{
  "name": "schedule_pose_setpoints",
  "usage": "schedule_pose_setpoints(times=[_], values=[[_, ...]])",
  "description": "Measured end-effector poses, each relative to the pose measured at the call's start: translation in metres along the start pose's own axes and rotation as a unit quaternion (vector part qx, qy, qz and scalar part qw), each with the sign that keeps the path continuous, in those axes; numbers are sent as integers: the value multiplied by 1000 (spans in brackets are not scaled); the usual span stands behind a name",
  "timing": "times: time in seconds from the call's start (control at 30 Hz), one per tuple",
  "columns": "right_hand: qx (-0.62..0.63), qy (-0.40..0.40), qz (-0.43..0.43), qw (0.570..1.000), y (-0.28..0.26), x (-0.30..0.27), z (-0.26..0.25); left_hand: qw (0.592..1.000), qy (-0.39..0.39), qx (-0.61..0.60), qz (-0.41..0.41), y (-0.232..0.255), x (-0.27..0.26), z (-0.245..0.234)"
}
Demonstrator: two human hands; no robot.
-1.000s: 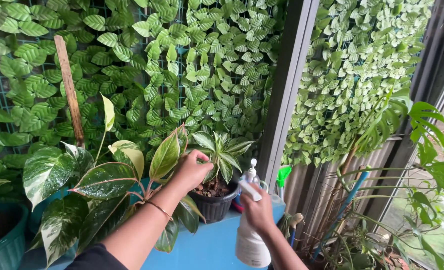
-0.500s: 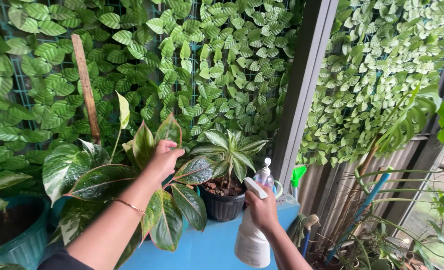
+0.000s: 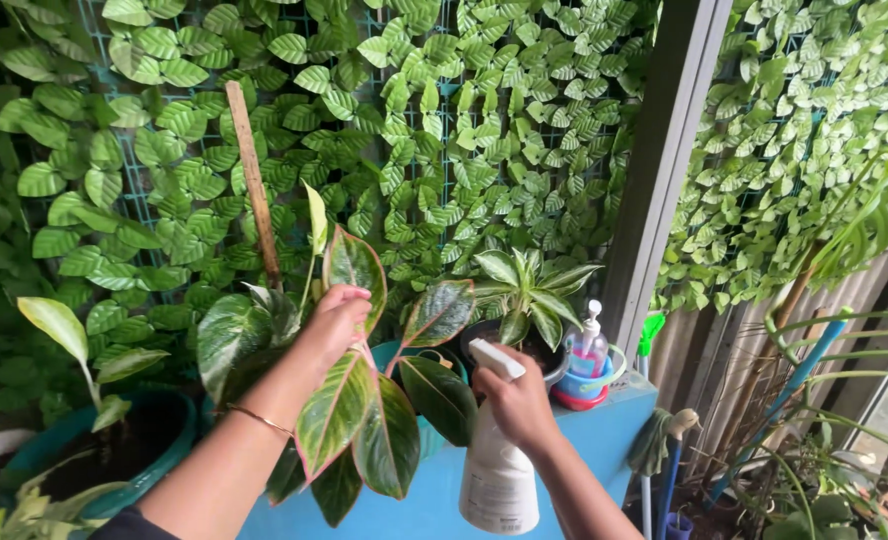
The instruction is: Watering and cleaning the leaves of various plants using a spray bottle.
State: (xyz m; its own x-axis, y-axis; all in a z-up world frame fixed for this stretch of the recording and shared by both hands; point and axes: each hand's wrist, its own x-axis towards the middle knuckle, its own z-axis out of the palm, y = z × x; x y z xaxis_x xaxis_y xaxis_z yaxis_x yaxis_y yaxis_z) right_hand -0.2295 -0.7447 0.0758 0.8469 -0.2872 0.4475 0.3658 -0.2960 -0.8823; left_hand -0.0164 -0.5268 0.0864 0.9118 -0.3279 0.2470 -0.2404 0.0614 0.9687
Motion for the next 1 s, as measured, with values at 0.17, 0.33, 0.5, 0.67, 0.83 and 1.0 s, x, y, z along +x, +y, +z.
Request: schedule_pose_setpoints(times=[0.17,0.33,0.5,0.67,0.83,1.0], values=[[-41,3,-58,997,-10,-8,26,998,-53,-10,-15,11,-16,0],[-43,18,-32,998,-34,-14,48,994,-71,-78,-9,16,-15,-13],[-44,82,-48,995,-76,-13,71,996,-22,-89,17,32,-23,-42],[-118,27,-113,986,-79,-23,97,991,24,-122,45,42,-37,-80],[-120,2,-65,991,-92,-38,121,989,82,-68,98,35,-40,-107],[34,19,-62,997,-45,-43,106,985,77,-75,133,47,-63,-95]])
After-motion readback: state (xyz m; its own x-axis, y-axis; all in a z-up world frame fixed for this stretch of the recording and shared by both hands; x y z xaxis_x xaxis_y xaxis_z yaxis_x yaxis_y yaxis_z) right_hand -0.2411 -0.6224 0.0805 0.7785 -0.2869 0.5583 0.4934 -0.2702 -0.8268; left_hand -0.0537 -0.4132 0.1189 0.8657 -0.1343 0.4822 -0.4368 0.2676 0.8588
